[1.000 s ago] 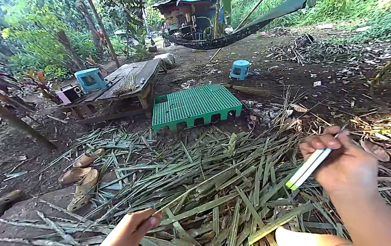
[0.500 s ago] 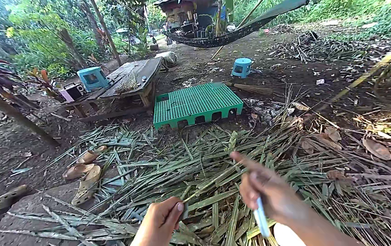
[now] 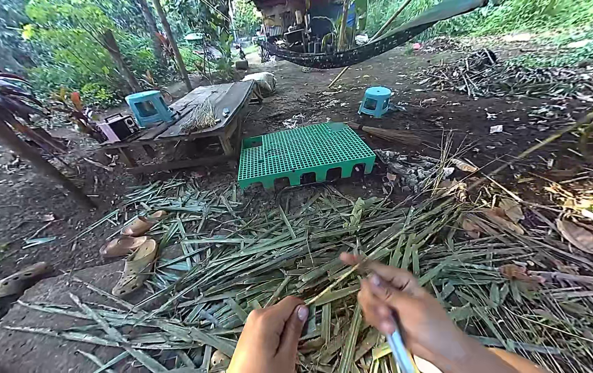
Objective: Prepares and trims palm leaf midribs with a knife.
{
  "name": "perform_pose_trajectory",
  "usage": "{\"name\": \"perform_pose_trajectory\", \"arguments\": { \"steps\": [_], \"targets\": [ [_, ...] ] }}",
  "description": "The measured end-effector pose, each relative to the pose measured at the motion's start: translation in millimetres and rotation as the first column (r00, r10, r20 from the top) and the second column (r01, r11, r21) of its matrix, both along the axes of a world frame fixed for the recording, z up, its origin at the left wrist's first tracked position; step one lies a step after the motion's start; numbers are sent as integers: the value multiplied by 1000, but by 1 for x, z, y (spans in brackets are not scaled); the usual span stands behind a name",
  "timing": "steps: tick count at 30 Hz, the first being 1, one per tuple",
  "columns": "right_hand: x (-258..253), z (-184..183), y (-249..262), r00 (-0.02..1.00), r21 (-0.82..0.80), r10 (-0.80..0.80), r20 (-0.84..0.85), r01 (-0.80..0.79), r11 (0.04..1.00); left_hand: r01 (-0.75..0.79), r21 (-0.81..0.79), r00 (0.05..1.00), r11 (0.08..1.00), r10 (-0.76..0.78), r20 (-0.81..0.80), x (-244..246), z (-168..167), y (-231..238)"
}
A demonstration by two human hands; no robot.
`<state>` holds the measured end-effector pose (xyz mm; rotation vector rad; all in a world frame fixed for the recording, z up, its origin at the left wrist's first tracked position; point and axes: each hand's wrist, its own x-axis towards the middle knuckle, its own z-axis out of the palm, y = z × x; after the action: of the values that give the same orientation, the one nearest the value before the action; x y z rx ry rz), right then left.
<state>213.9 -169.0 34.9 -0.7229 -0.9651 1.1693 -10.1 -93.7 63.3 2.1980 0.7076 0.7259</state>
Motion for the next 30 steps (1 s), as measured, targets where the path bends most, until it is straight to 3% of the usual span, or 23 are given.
{"name": "perform_pose_trajectory", "arguments": {
  "steps": [2, 4, 7, 9, 12, 17, 22, 26, 30],
  "targets": [
    [16, 3, 4, 995, 30, -77, -67, 79, 996, 27, -121, 1000, 992, -26, 7, -4, 1, 1],
    [19, 4, 4, 996, 62, -55, -69, 59, 996, 66, -329, 998, 942, -65, 14, -4, 2, 1],
    [11, 4, -4, 975, 25, 187, 119, -191, 981, 130, -578, 992, 806, -105, 77, -3, 3, 0],
    [1, 3, -7, 937, -33, 304, 172, -303, 952, 178, -638, 984, 749, -138, 113, -3, 5, -1],
    [9, 2, -4, 973, 9, 215, 85, -216, 976, 196, -680, 981, 706, -146, 131, -7, 6, 0],
    [55, 15, 1, 999, 92, -37, -36, 40, 995, 188, -657, 982, 730, -152, 113, -21, 7, 8],
    [60, 14, 5, 992, 51, -96, -78, 101, 994, 164, -614, 986, 772, -155, 69, -25, 9, 12],
    [66, 15, 5, 983, 60, -165, -76, 169, 984, 90, -367, 992, 926, -115, -48, -26, 8, 14],
    [102, 22, 3, 891, 6, -423, -165, 429, 903, 26, -243, 992, 970, -56, -117, -35, 8, 20]
  ]
}}
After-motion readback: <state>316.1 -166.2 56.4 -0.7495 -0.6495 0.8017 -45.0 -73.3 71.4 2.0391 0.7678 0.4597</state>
